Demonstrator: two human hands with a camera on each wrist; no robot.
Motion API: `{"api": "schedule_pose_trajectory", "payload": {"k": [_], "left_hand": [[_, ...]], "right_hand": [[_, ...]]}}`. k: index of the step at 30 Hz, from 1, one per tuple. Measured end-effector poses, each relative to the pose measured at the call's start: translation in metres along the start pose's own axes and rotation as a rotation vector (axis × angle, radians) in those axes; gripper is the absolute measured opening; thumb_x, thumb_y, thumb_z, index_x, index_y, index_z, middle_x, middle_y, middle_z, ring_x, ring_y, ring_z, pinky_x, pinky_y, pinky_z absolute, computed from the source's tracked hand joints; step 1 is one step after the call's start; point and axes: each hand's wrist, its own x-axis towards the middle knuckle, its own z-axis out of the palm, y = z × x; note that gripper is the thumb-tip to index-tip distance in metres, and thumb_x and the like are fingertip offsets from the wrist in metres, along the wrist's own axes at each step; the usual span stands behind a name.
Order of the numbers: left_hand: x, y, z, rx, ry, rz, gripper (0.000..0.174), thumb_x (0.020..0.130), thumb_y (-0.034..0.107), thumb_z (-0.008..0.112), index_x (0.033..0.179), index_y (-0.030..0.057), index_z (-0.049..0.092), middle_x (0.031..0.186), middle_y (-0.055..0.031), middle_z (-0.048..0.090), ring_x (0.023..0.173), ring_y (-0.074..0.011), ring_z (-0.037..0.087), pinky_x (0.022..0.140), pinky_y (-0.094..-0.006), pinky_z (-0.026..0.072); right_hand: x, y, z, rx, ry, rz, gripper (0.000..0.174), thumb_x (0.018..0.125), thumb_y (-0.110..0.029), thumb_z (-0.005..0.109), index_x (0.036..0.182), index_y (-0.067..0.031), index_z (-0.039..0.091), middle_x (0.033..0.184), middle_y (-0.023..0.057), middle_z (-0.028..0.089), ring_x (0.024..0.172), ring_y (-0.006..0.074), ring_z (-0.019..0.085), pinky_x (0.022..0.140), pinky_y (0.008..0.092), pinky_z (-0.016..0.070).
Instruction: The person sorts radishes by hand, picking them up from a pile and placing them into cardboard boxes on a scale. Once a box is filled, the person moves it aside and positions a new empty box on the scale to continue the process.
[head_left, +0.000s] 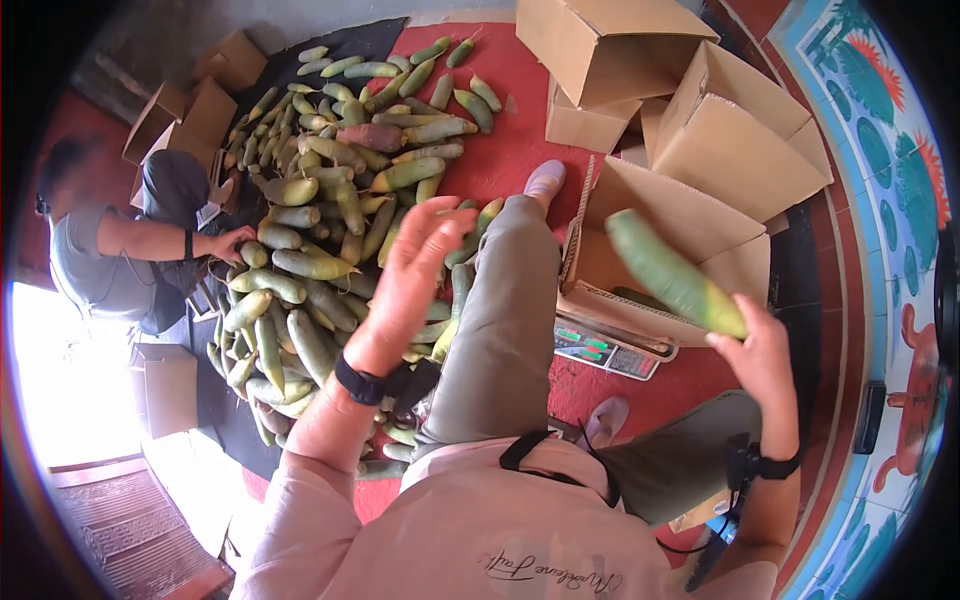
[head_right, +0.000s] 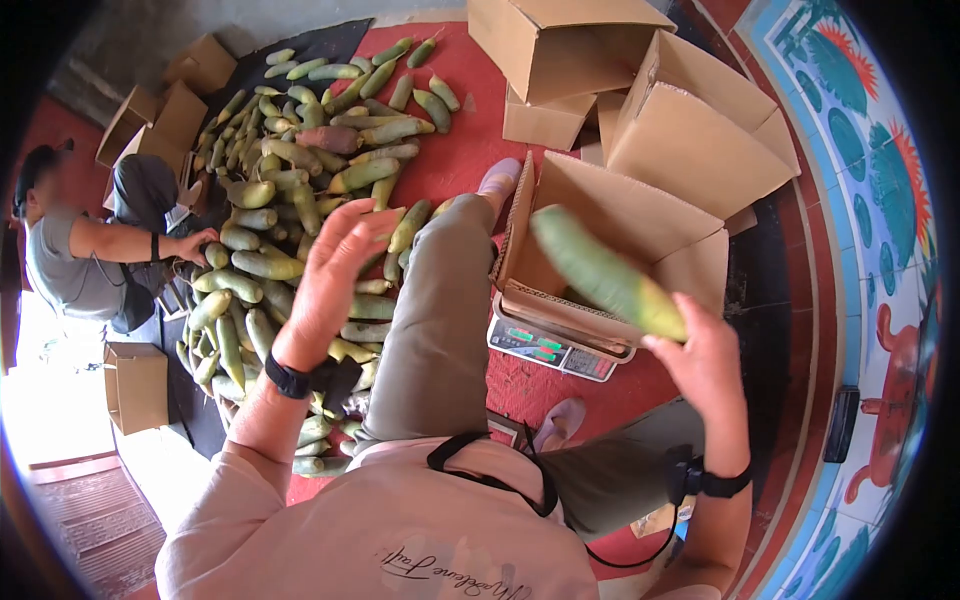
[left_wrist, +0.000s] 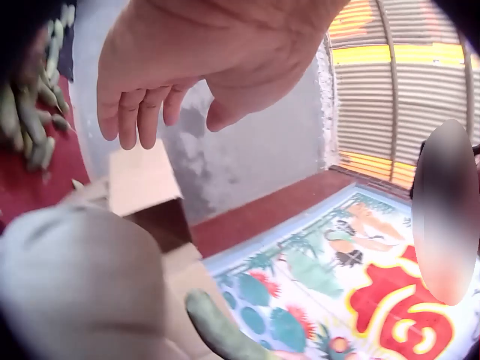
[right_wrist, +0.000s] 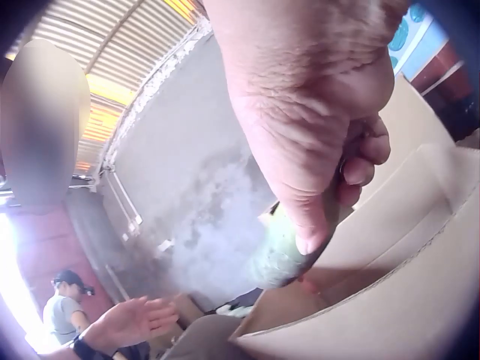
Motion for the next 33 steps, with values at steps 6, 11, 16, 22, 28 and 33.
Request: {"api": "schedule_pose_trajectory", "payload": {"k": [6, 11, 16, 22, 28, 33], "left_hand": [[-0.01, -0.119, -0.101, 0.288, 0.149, -0.352, 0.028, 0.09, 0.024, 0.048, 0.11, 0.0042, 0.054, 0.108, -0.0057, 0.059, 0.106, -0.0146, 0.051, 0.091, -0.0327, 0.0372], [-0.053, -0.243, -0.139, 0.572, -0.051, -0.43, 0.026, 0.084, 0.02, 0.055, 0.104, 0.0034, 0.059, 0.097, -0.0076, 0.062, 0.093, -0.0155, 0.055, 0.082, -0.0268, 0.0419], [-0.068, -0.313, -0.133, 1.712, -0.917, 0.035, 0.034, 0.083, 0.013, 0.049, 0.117, 0.0086, 0.052, 0.112, -0.0139, 0.058, 0.102, -0.0252, 0.055, 0.084, -0.0322, 0.0462], [-0.071, -0.323, -0.101, 1.08, -0.377, -0.776, 0.064, 0.072, 0.041, 0.062, 0.119, 0.0008, 0.045, 0.117, -0.0218, 0.052, 0.11, -0.0335, 0.05, 0.091, -0.039, 0.0418], [-0.079, -0.339, -0.09, 1.186, -0.282, -0.751, 0.049, 0.078, 0.032, 0.058, 0.115, 0.0031, 0.044, 0.116, -0.022, 0.049, 0.108, -0.035, 0.049, 0.09, -0.0408, 0.0423], [-0.072, -0.341, -0.085, 1.273, -0.157, -0.858, 0.035, 0.081, 0.024, 0.051, 0.109, 0.0023, 0.048, 0.104, -0.0178, 0.059, 0.099, -0.0298, 0.059, 0.081, -0.0358, 0.049]], "right_hand": [[0.049, 0.064, 0.02, -0.483, -0.279, 0.16, 0.041, 0.067, -0.022, 0.071, 0.097, 0.0017, 0.056, 0.093, 0.0199, 0.061, 0.09, 0.0337, 0.058, 0.078, 0.0403, 0.0451], [0.075, 0.089, 0.056, -0.549, -0.47, 0.198, 0.04, 0.067, -0.027, 0.072, 0.095, -0.0009, 0.057, 0.093, 0.019, 0.061, 0.091, 0.0334, 0.057, 0.08, 0.0412, 0.0445], [0.081, 0.112, 0.091, -0.462, -0.55, 0.178, 0.035, 0.07, -0.024, 0.07, 0.096, -0.0045, 0.058, 0.095, 0.0181, 0.061, 0.093, 0.0337, 0.056, 0.08, 0.0413, 0.0438], [0.078, 0.135, 0.094, -0.262, -0.621, 0.241, 0.02, 0.077, -0.015, 0.061, 0.095, -0.0051, 0.061, 0.092, 0.0187, 0.061, 0.091, 0.0348, 0.057, 0.079, 0.041, 0.0436], [0.07, 0.137, 0.08, -0.261, -0.481, 0.245, 0.015, 0.078, -0.013, 0.059, 0.09, -0.005, 0.064, 0.091, 0.0186, 0.061, 0.088, 0.0333, 0.058, 0.076, 0.0387, 0.046], [0.061, 0.13, 0.075, -0.276, -0.392, 0.214, 0.013, 0.078, -0.011, 0.059, 0.088, -0.0044, 0.064, 0.083, 0.0176, 0.063, 0.082, 0.0329, 0.06, 0.074, 0.0381, 0.047]]}}
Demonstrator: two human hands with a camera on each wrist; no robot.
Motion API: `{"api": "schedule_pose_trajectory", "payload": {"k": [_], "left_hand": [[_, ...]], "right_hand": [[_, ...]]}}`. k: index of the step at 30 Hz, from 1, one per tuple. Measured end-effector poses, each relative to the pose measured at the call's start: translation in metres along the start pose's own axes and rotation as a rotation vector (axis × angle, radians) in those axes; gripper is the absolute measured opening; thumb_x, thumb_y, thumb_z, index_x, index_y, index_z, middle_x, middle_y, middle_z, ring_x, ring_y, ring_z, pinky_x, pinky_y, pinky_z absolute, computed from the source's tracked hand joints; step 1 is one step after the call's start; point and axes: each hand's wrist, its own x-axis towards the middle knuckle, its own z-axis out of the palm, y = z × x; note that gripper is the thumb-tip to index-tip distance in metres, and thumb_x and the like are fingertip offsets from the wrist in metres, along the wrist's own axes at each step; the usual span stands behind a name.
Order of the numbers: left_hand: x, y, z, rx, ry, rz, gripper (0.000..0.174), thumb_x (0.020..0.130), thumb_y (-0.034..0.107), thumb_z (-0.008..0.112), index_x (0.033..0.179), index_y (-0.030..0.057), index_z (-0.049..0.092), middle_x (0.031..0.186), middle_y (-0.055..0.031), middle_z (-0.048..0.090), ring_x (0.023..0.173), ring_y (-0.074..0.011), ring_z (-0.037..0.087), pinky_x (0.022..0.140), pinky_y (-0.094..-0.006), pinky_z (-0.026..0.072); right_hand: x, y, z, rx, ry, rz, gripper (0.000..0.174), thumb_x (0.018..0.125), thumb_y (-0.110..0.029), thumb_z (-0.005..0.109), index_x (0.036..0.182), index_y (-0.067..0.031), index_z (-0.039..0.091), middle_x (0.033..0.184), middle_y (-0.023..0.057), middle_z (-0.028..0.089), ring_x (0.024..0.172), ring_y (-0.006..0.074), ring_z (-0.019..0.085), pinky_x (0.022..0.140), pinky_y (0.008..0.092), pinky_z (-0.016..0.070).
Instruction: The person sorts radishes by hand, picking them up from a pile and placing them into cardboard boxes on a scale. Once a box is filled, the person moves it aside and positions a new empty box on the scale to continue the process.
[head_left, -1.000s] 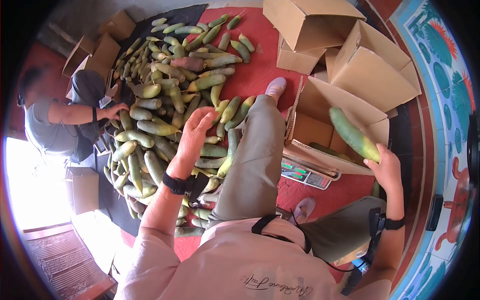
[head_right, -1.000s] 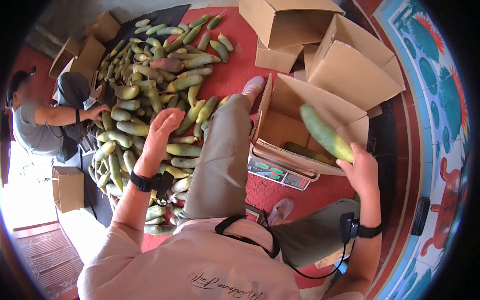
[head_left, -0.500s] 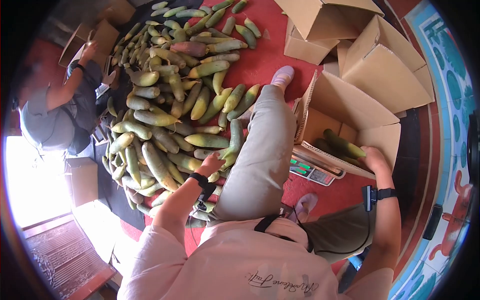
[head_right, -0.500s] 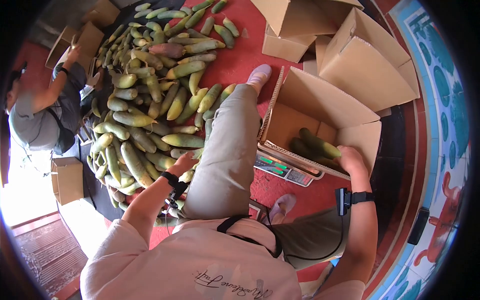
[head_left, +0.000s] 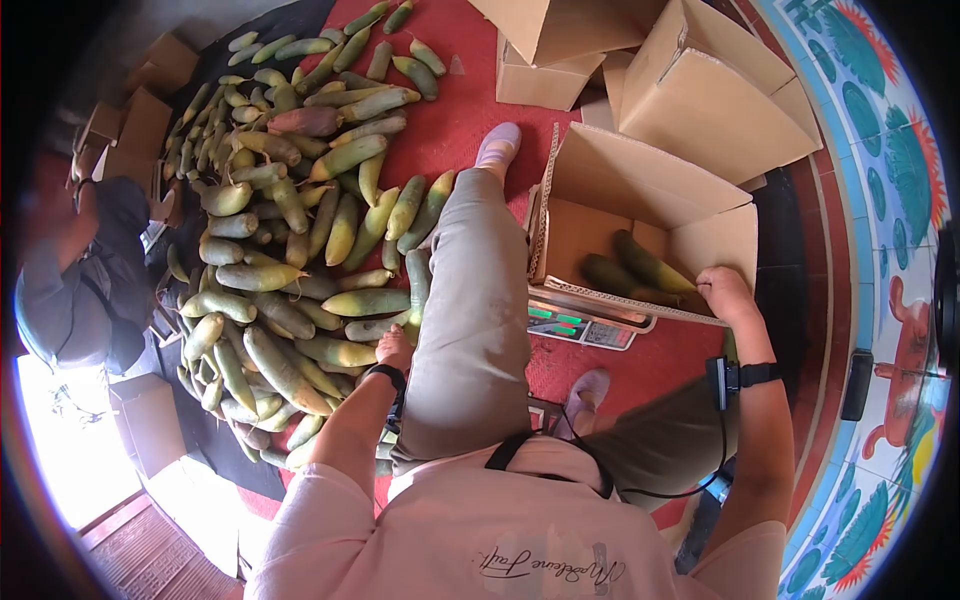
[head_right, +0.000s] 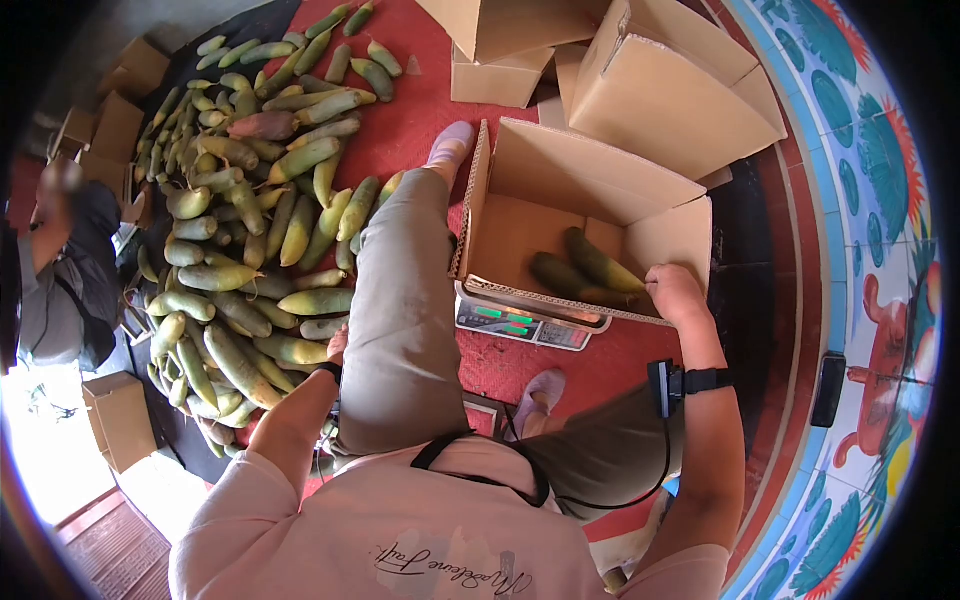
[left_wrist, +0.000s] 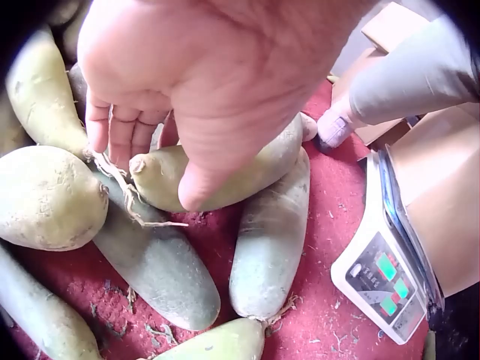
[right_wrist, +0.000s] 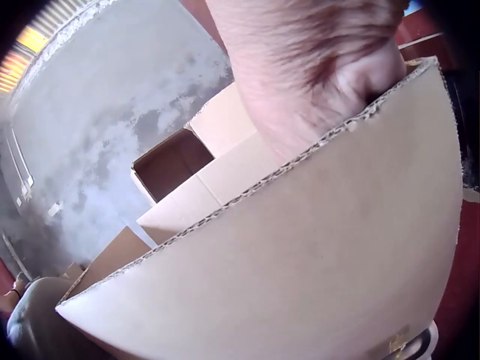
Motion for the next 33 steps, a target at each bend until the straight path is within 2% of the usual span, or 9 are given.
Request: {"api": "schedule_pose_trajectory", "payload": {"k": [4, 8, 10, 14, 17, 19, 24, 28, 33], "left_hand": [[0.039, -0.031, 0.031, 0.006, -0.144, 0.108, 0.037, 0.079, 0.027, 0.053, 0.102, -0.001, 0.057, 0.109, -0.0206, 0.057, 0.099, -0.0289, 0.059, 0.084, -0.0345, 0.048], [0.011, -0.024, 0.011, 0.055, -0.052, 0.19, 0.05, 0.077, 0.032, 0.056, 0.108, -0.0066, 0.05, 0.108, -0.0223, 0.057, 0.099, -0.028, 0.059, 0.084, -0.0355, 0.0476], [0.015, -0.028, 0.018, -0.124, 0.0, 0.099, 0.063, 0.074, 0.034, 0.063, 0.113, -0.0094, 0.041, 0.103, -0.0226, 0.059, 0.089, -0.0269, 0.063, 0.077, -0.0338, 0.05], [-0.023, -0.013, -0.035, -0.34, -0.064, 0.036, 0.066, 0.073, 0.023, 0.068, 0.12, -0.0073, 0.035, 0.09, -0.0194, 0.062, 0.064, -0.021, 0.065, 0.06, -0.0284, 0.0518], [-0.034, -0.013, -0.061, -0.531, -0.132, 0.014, 0.061, 0.074, 0.021, 0.067, 0.119, -0.0072, 0.037, 0.087, -0.0167, 0.063, 0.064, -0.0177, 0.064, 0.058, -0.029, 0.0514], [-0.025, -0.026, -0.052, -0.639, -0.09, 0.045, 0.05, 0.073, 0.018, 0.067, 0.111, -0.006, 0.046, 0.084, -0.0136, 0.063, 0.063, -0.016, 0.064, 0.055, -0.0282, 0.0505], [-0.034, -0.024, -0.083, -1.039, -0.285, -0.007, 0.03, 0.08, 0.015, 0.06, 0.104, -0.0032, 0.054, 0.081, -0.0092, 0.061, 0.061, -0.0168, 0.061, 0.054, -0.0261, 0.0482], [-0.073, -0.02, -0.119, -1.173, -0.354, -0.026, 0.03, 0.088, 0.02, 0.052, 0.108, -0.0005, 0.052, 0.098, -0.008, 0.058, 0.083, -0.0197, 0.06, 0.071, -0.0297, 0.0458], [-0.11, -0.032, -0.145, -1.27, -0.265, 0.032, 0.031, 0.087, 0.02, 0.053, 0.11, -0.0006, 0.053, 0.097, -0.0073, 0.06, 0.076, -0.0167, 0.06, 0.07, -0.0274, 0.0465]], "right_hand": [[0.003, 0.006, 0.003, 0.104, 0.045, 0.018, 0.012, 0.078, -0.007, 0.055, 0.085, -0.002, 0.063, 0.074, 0.0166, 0.063, 0.072, 0.0278, 0.062, 0.067, 0.0358, 0.0481], [0.014, -0.005, 0.0, 0.349, 0.028, 0.097, 0.013, 0.079, -0.003, 0.051, 0.084, -0.0007, 0.062, 0.069, 0.0115, 0.062, 0.063, 0.0181, 0.06, 0.06, 0.0305, 0.0477], [0.021, -0.01, -0.003, 0.646, 0.043, 0.011, 0.013, 0.079, -0.002, 0.049, 0.085, -0.0012, 0.061, 0.067, 0.0054, 0.059, 0.057, 0.0108, 0.055, 0.055, 0.0255, 0.046], [0.023, -0.05, -0.018, 0.681, 0.124, -0.036, 0.011, 0.081, -0.001, 0.049, 0.086, -0.0006, 0.06, 0.068, 0.0039, 0.057, 0.057, 0.0096, 0.051, 0.055, 0.0233, 0.0444], [0.029, -0.055, -0.017, 0.788, 0.177, -0.086, 0.013, 0.08, 0.002, 0.048, 0.086, -0.0005, 0.059, 0.068, 0.0024, 0.054, 0.059, 0.0076, 0.049, 0.055, 0.0217, 0.0416], [0.027, -0.058, -0.022, 0.798, 0.158, -0.119, 0.012, 0.081, 0.002, 0.048, 0.087, -0.0006, 0.058, 0.068, 0.0021, 0.054, 0.059, 0.0075, 0.048, 0.056, 0.0215, 0.0418], [0.024, -0.059, -0.024, 0.726, 0.091, -0.164, 0.01, 0.081, 0.001, 0.05, 0.085, -0.0005, 0.059, 0.067, 0.0046, 0.056, 0.059, 0.0113, 0.052, 0.057, 0.0243, 0.045], [0.03, -0.032, -0.017, 0.422, 0.135, -0.02, 0.009, 0.08, -0.003, 0.051, 0.083, -0.0016, 0.06, 0.072, 0.0105, 0.061, 0.064, 0.0183, 0.059, 0.061, 0.0301, 0.0472], [0.025, -0.001, -0.006, 0.075, 0.134, 0.051, 0.011, 0.079, -0.008, 0.052, 0.082, -0.0043, 0.063, 0.084, 0.0158, 0.064, 0.078, 0.0298, 0.061, 0.072, 0.0383, 0.0474]]}}
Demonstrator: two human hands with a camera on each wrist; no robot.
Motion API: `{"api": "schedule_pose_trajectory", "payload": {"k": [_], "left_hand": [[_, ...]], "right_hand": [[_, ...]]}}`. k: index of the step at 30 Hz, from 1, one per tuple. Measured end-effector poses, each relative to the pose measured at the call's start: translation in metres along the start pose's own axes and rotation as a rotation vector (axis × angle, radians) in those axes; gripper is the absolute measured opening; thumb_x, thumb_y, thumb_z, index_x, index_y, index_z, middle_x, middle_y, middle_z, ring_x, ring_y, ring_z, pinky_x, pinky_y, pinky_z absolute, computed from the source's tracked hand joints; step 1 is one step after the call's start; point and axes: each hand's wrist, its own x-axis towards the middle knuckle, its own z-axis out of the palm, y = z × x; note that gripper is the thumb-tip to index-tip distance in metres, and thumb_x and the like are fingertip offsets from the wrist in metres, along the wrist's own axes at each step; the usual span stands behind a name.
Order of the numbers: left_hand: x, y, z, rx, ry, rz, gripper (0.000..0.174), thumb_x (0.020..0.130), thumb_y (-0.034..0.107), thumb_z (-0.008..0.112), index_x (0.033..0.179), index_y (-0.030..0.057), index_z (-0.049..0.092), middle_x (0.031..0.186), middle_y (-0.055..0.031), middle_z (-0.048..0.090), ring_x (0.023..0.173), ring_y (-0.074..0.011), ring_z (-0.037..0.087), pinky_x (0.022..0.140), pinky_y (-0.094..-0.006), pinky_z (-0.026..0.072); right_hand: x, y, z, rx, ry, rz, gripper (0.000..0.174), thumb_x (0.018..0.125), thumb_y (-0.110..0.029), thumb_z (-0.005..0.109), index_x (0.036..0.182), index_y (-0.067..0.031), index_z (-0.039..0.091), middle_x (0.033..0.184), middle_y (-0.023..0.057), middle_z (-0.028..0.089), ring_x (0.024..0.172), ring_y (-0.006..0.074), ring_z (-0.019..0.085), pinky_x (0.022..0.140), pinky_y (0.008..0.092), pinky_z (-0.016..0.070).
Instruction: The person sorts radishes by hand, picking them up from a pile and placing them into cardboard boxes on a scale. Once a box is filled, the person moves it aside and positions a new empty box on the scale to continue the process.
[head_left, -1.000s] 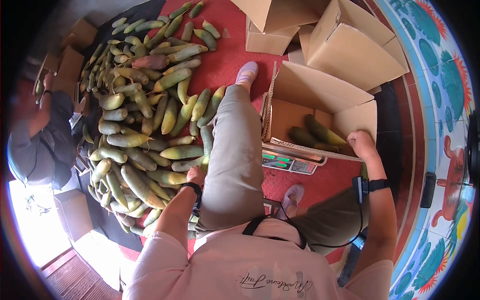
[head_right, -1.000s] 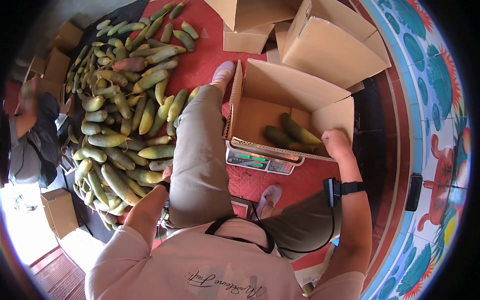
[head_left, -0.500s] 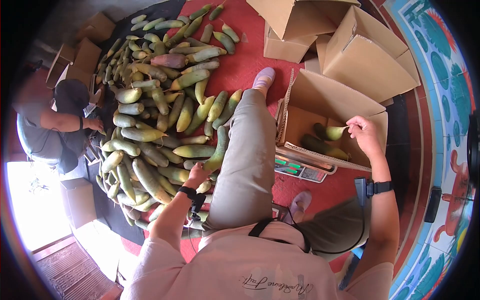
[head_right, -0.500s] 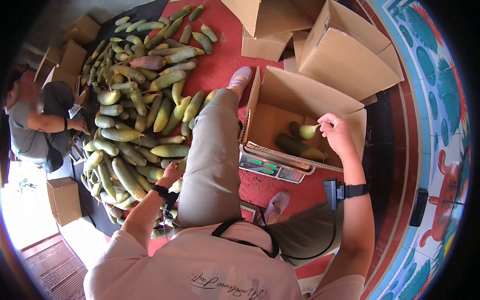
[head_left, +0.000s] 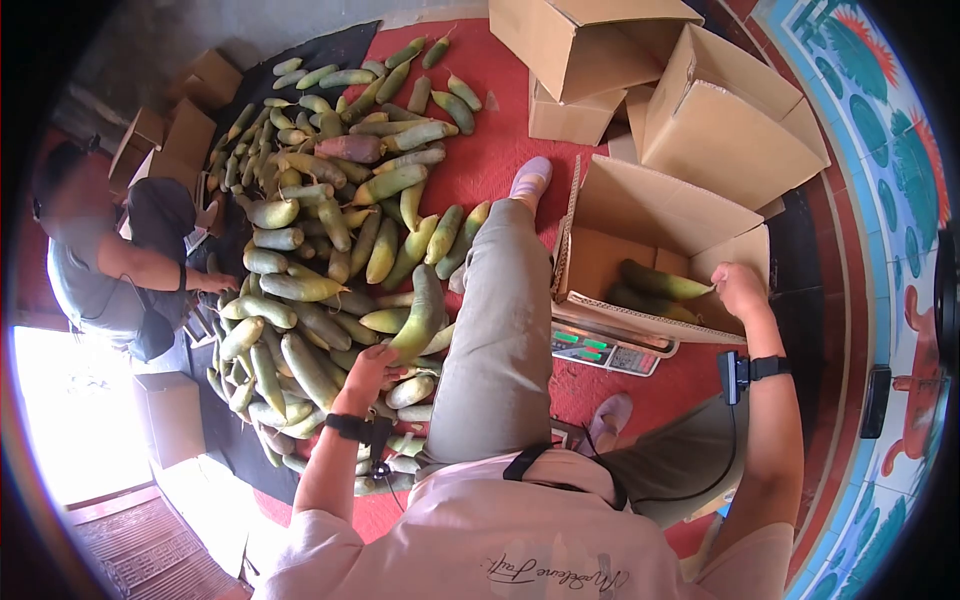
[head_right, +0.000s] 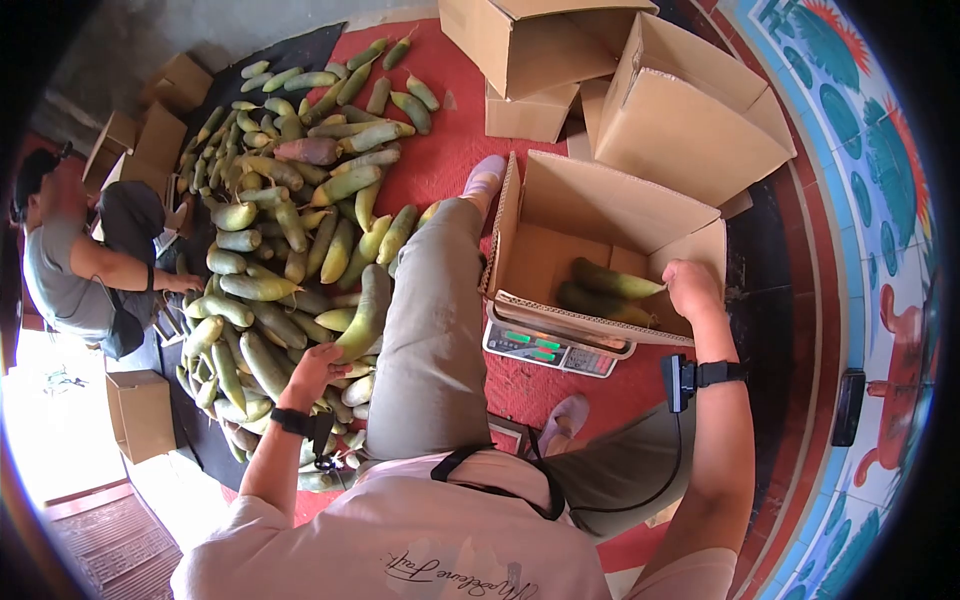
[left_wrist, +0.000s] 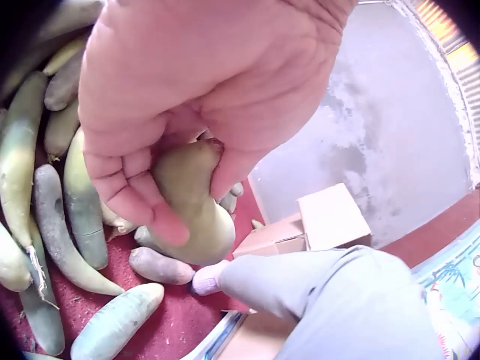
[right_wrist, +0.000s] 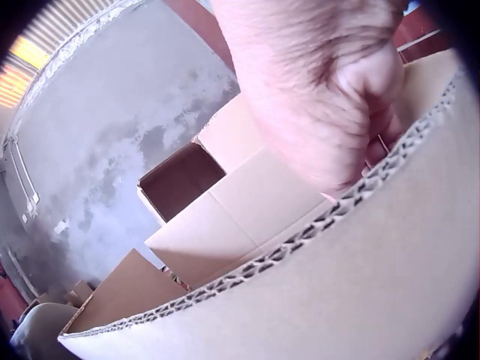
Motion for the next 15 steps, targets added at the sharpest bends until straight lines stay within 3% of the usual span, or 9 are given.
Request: {"api": "schedule_pose_trajectory", "payload": {"k": [4, 10, 15], "left_hand": [[-0.018, 0.005, -0.015, -0.085, 0.012, 0.119, 0.032, 0.088, 0.017, 0.053, 0.113, -0.002, 0.052, 0.1, -0.0075, 0.061, 0.074, -0.0163, 0.06, 0.069, -0.0272, 0.0464], [-0.077, 0.055, 0.005, -0.167, -0.062, 0.394, 0.036, 0.089, 0.015, 0.05, 0.119, -0.0047, 0.048, 0.103, -0.0104, 0.061, 0.084, -0.0167, 0.06, 0.073, -0.028, 0.0464], [-0.115, 0.084, 0.027, -0.183, -0.211, 0.504, 0.039, 0.089, 0.017, 0.051, 0.121, -0.0051, 0.047, 0.103, -0.0105, 0.061, 0.086, -0.016, 0.058, 0.075, -0.0289, 0.0459]], "right_hand": [[-0.012, 0.003, 0.001, -0.032, -0.022, -0.033, 0.011, 0.079, -0.009, 0.053, 0.082, -0.0049, 0.063, 0.086, 0.015, 0.063, 0.083, 0.0316, 0.06, 0.075, 0.0397, 0.0466], [-0.047, -0.021, -0.03, -0.017, 0.189, -0.066, 0.012, 0.079, -0.012, 0.056, 0.087, -0.0049, 0.061, 0.087, 0.014, 0.062, 0.084, 0.0317, 0.059, 0.074, 0.0389, 0.0467], [-0.089, -0.064, -0.056, 0.313, 0.382, -0.278, 0.014, 0.08, -0.006, 0.057, 0.093, -0.0025, 0.058, 0.088, 0.0125, 0.06, 0.077, 0.0274, 0.059, 0.069, 0.034, 0.0473]]}}
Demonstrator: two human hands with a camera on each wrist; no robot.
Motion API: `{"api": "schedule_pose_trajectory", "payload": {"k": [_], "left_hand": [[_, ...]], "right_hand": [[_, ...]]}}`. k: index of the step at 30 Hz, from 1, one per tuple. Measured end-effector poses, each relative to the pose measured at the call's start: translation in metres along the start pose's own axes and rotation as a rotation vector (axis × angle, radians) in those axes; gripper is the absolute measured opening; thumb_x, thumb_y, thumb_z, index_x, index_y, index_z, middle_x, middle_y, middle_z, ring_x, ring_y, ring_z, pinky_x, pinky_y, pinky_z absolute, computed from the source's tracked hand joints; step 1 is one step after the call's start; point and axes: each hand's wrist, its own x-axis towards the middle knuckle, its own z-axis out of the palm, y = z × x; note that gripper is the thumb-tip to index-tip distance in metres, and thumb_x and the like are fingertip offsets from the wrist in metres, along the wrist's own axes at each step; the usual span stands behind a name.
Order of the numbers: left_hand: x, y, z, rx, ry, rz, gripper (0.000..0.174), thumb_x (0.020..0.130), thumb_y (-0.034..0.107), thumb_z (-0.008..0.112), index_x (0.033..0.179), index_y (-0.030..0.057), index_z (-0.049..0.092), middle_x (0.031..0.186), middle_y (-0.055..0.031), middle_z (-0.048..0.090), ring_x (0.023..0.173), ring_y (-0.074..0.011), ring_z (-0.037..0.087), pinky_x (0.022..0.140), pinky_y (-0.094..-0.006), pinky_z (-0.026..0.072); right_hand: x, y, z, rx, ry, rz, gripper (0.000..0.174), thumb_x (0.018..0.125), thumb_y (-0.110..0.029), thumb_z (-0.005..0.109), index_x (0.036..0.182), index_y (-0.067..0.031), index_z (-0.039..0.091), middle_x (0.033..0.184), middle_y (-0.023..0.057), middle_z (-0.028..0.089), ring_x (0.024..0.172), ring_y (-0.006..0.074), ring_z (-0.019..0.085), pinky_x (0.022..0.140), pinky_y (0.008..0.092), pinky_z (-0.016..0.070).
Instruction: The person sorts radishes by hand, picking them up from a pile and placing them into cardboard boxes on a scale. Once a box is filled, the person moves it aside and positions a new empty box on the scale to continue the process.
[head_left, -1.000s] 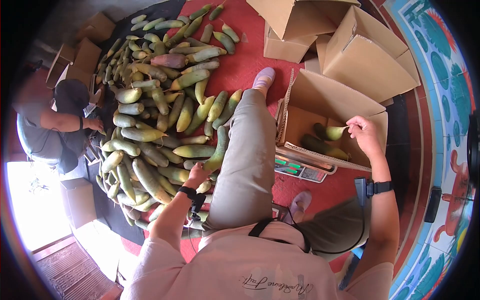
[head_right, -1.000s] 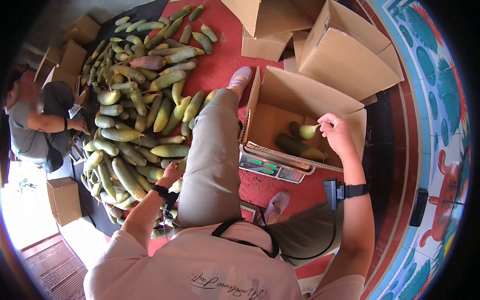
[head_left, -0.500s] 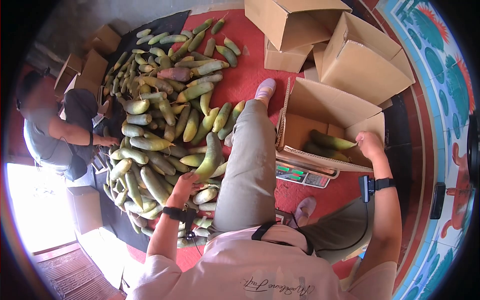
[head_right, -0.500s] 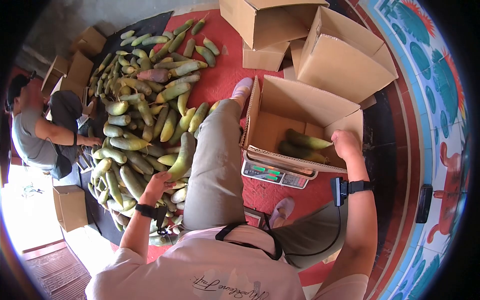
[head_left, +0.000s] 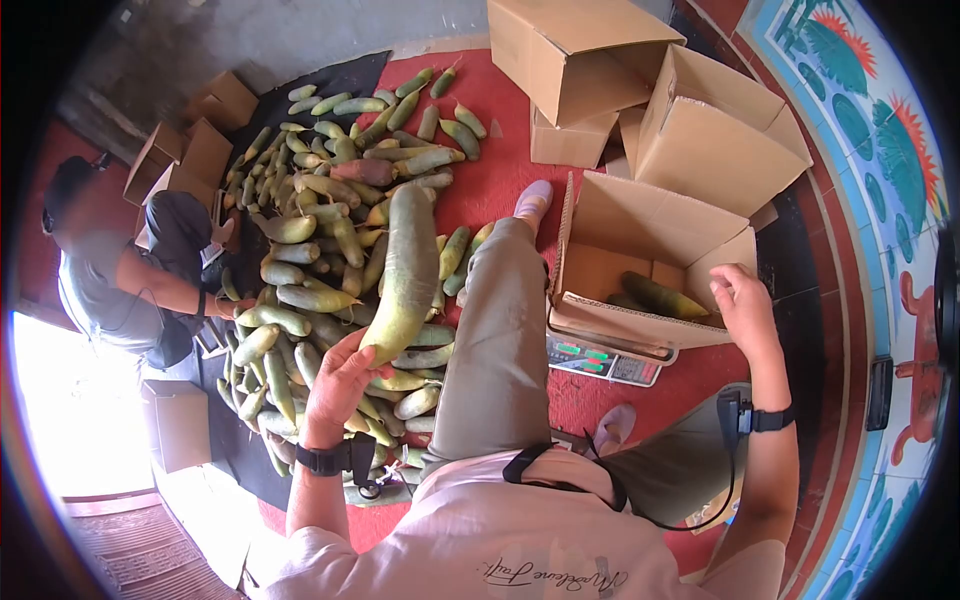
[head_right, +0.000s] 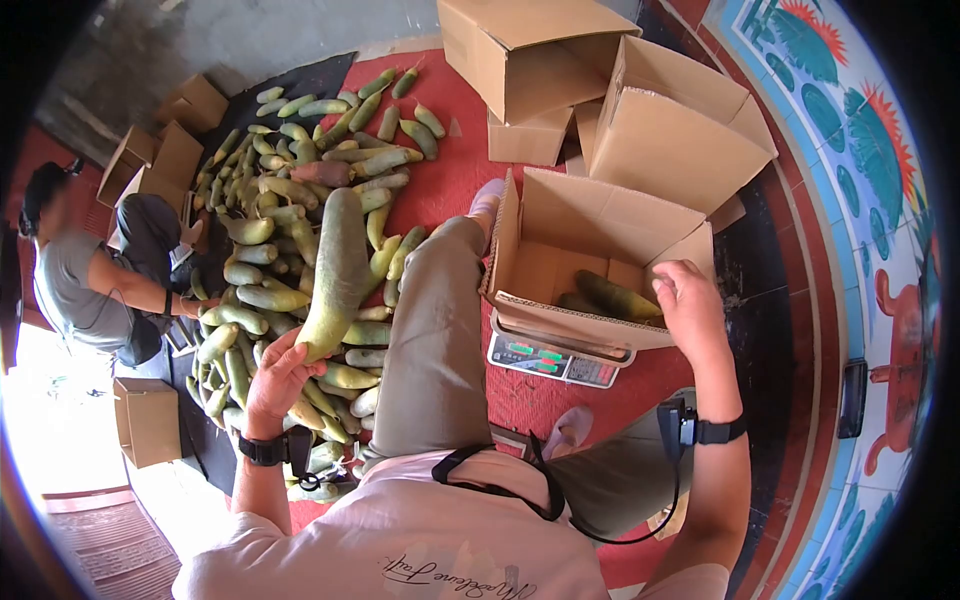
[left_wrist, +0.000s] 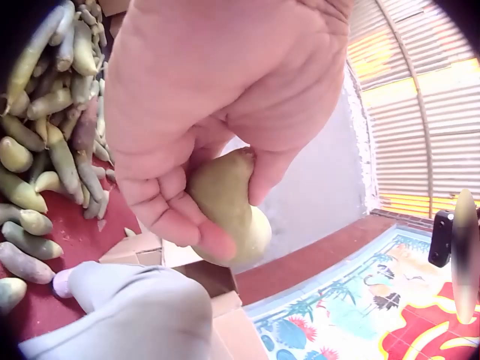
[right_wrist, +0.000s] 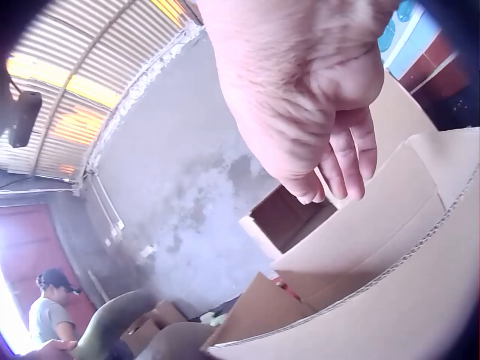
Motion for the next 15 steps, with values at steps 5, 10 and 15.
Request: {"api": "schedule_pose_trajectory", "payload": {"k": [5, 10, 15], "left_hand": [[-0.011, 0.024, 0.042, 0.146, -0.201, -0.006, 0.048, 0.085, 0.023, 0.057, 0.121, -0.0063, 0.046, 0.1, -0.0079, 0.06, 0.078, -0.0134, 0.056, 0.077, -0.0267, 0.0443], [-0.011, 0.031, 0.079, 0.317, -0.474, -0.118, 0.042, 0.087, 0.016, 0.054, 0.121, -0.0056, 0.047, 0.099, -0.0066, 0.059, 0.075, -0.013, 0.056, 0.075, -0.0263, 0.0449], [-0.005, 0.014, 0.104, 0.259, -0.635, -0.232, 0.041, 0.089, 0.014, 0.053, 0.124, -0.0048, 0.043, 0.102, -0.0077, 0.056, 0.079, -0.0122, 0.055, 0.074, -0.0263, 0.0469]], "right_hand": [[-0.018, -0.046, -0.01, 0.299, -0.044, -0.076, 0.02, 0.081, -0.007, 0.058, 0.101, -0.0018, 0.057, 0.088, 0.011, 0.06, 0.074, 0.018, 0.059, 0.066, 0.0273, 0.0473], [-0.035, -0.061, -0.002, 0.692, -0.32, 0.02, 0.038, 0.087, -0.016, 0.054, 0.123, -0.0035, 0.045, 0.1, 0.0098, 0.059, 0.085, 0.0154, 0.058, 0.073, 0.0278, 0.0477], [-0.047, -0.064, -0.002, 1.089, -0.573, 0.243, 0.054, 0.088, -0.033, 0.055, 0.132, -0.0081, 0.037, 0.105, 0.0068, 0.055, 0.083, 0.0125, 0.056, 0.068, 0.0265, 0.0485]]}}
